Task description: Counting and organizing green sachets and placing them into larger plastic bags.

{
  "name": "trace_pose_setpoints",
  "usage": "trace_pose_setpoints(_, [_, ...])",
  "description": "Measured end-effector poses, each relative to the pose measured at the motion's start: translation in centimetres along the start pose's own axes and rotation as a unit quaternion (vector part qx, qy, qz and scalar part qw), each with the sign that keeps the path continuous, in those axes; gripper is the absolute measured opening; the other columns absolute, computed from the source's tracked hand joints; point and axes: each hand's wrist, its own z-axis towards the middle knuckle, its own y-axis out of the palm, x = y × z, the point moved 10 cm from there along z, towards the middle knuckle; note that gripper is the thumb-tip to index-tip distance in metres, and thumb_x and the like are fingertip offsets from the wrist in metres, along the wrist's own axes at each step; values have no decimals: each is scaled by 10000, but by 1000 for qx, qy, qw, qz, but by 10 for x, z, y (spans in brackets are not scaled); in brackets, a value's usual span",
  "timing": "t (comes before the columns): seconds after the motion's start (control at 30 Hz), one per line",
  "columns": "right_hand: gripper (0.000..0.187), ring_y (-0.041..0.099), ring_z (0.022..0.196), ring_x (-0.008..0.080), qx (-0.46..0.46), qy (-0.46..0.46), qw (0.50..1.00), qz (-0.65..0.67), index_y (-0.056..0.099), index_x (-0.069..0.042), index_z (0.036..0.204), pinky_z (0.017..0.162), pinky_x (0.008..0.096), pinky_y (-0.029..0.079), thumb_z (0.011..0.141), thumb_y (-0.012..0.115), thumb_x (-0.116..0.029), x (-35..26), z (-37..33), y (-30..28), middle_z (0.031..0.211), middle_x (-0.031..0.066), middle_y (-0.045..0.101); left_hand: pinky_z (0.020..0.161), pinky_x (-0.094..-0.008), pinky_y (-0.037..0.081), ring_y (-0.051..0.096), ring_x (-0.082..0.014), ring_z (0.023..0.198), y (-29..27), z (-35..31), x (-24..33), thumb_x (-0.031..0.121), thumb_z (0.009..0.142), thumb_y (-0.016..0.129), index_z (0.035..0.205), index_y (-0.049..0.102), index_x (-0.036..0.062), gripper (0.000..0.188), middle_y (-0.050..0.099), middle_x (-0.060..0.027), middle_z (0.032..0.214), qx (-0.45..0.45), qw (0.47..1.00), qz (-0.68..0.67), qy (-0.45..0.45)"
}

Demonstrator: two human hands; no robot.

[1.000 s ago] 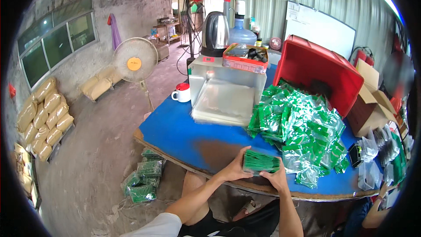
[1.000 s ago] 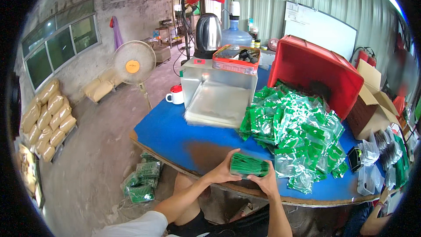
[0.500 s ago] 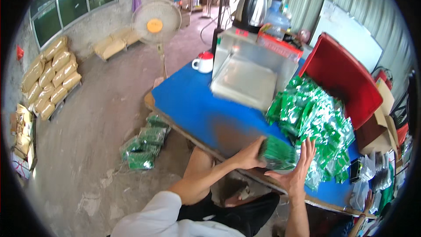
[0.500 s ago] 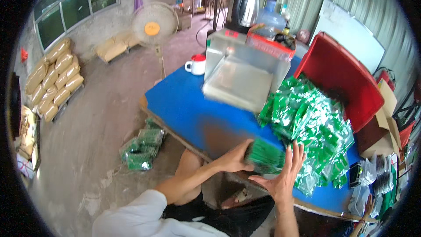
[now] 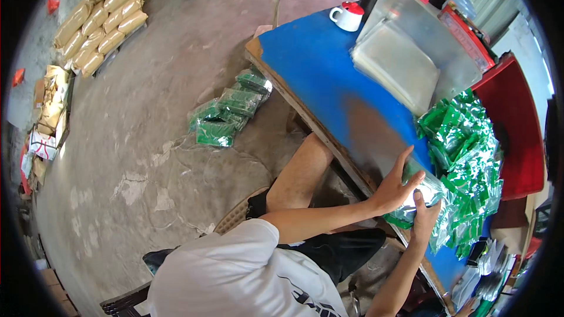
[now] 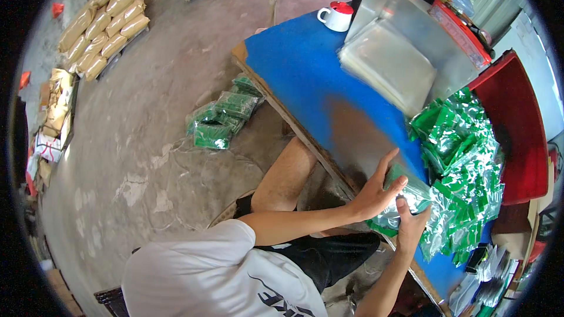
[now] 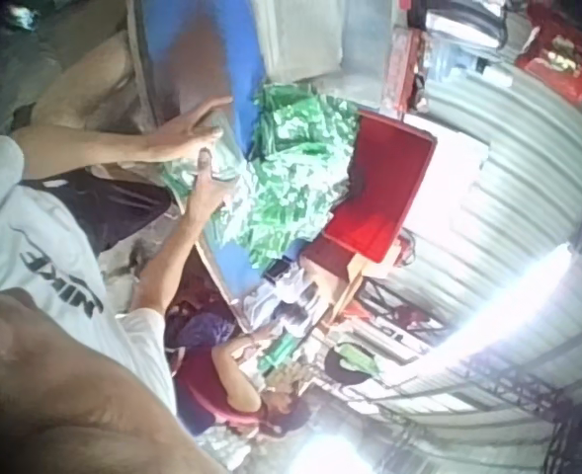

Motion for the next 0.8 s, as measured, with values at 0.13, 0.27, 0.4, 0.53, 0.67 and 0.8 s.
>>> trace_pose_setpoints(0.13, [826,584,1124,257,-43,28,984,172,438,56,1375,997,384,457,789,841,-364,20,0,3,1270,157,588,1081,-418,352,473,-317,1262,7,2,26,468,997,556,1482,314,23,701,484,-211,1328,5,989,91,119])
trace_pose_setpoints(0.27, [771,586,1122,234,0,-3,1000,-13,489,21,1350,985,371,462,803,823,-407,4,-13,-8,1230,135,618,1039,-421,386,515,-308,1192,8,6,19,470,994,551,1450,346,27,667,524,-209,1249,-4,990,87,115])
trace_pose_setpoints(0.4, [727,605,1042,200,-56,-36,996,62,524,15,1315,916,349,498,765,852,-330,-13,-6,37,1178,87,626,1044,-413,390,516,-283,1183,-17,11,12,504,999,520,1458,333,22,691,519,-196,1266,-15,989,127,68])
trace_pose_setpoints(0.53, [612,634,1043,226,31,112,939,324,511,0,1328,916,381,520,839,737,-289,62,2,15,1185,110,629,885,-356,479,592,-207,1015,-22,87,26,253,919,691,1292,550,38,453,606,-137,1148,-20,952,271,139])
trace_pose_setpoints(0.67, [583,634,1104,289,34,160,870,466,517,-50,1338,948,445,535,899,633,-415,96,-13,6,1235,114,626,624,-341,540,693,-240,661,-51,225,24,230,838,786,826,693,27,223,719,-126,765,2,884,434,176])
trace_pose_setpoints(0.8, [611,615,1104,298,22,115,857,501,528,-118,1347,935,488,527,892,601,-519,123,-8,3,1254,101,614,654,-417,546,691,-295,681,-83,309,7,391,689,861,808,715,60,381,703,-124,722,11,781,563,270])
